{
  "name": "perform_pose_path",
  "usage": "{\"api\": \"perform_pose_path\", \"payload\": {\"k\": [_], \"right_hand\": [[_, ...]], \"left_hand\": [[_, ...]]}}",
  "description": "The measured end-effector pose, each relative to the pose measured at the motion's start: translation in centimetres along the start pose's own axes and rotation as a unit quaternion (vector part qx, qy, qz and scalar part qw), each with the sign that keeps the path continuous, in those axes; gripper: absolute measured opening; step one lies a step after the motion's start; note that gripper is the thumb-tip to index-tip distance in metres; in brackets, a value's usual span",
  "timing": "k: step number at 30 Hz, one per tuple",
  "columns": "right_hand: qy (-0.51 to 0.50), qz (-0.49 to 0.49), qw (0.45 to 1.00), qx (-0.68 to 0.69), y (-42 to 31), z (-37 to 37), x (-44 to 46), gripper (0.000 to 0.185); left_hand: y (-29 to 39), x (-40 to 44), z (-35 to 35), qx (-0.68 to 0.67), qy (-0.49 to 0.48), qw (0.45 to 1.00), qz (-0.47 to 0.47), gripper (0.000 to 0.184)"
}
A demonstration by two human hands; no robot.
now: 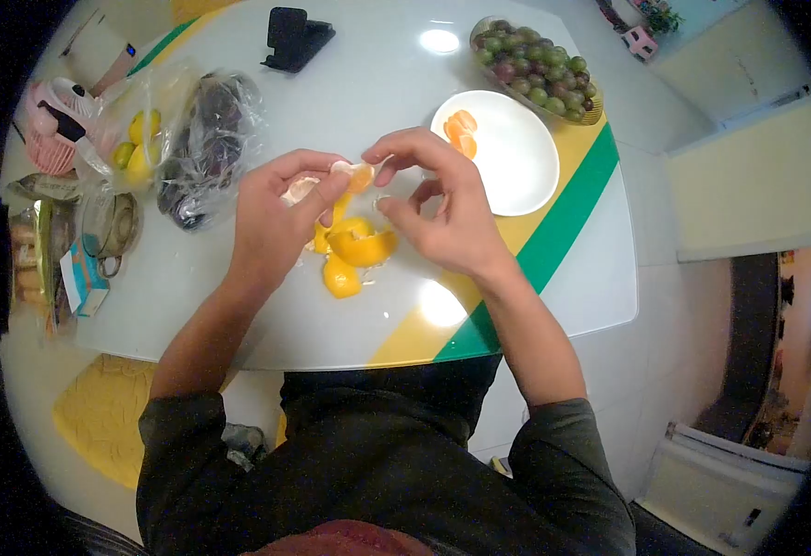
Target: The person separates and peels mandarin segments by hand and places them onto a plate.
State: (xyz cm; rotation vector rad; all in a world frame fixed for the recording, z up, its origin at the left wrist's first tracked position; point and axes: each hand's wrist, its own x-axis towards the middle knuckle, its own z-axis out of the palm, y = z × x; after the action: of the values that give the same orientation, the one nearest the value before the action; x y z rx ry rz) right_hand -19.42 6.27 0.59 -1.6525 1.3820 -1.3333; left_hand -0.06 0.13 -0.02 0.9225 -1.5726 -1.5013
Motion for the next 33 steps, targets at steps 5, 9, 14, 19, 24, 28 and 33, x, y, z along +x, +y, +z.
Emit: {"api": "perform_pose_path", "payload": {"k": [5,9,14,19,24,28,33], "right_hand": [[-0.018,0.012,0.999,-0.028,0.0,0.2,-0.1,0.031],[-0.007,0.096,0.994,0.044,0.1,0.0,-0.3,0.021],[-0.014,0.132,0.984,0.123,0.0,-0.3,-0.2,0.017],[0.071,0.112,0.983,0.123,-0.3,-2.4,0.5,0.019],[0.21,0.13,0.969,-0.014,0.9,-7.1,1.3,0.02],[0.141,0.185,0.97,-0.072,2.8,-9.0,1.2,0.017],[0.045,0.233,0.965,-0.108,3.2,-9.8,0.7,0.011]], "left_hand": [[-0.1,-0.1,0.1,-0.017,-0.018,1.0,0.006,0.019],[-0.4,0.2,-0.2,-0.051,-0.019,0.998,-0.019,0.019],[-0.3,0.3,-0.3,-0.033,-0.006,0.999,-0.029,0.018],[-0.1,0.3,-0.1,-0.003,0.008,1.0,-0.021,0.015],[0.0,0.2,0.1,0.003,0.019,1.0,-0.018,0.013],[0.2,0.1,0.2,0.002,0.023,0.999,-0.025,0.016],[0.2,0.1,0.2,-0.013,0.021,0.999,-0.035,0.017]]}}
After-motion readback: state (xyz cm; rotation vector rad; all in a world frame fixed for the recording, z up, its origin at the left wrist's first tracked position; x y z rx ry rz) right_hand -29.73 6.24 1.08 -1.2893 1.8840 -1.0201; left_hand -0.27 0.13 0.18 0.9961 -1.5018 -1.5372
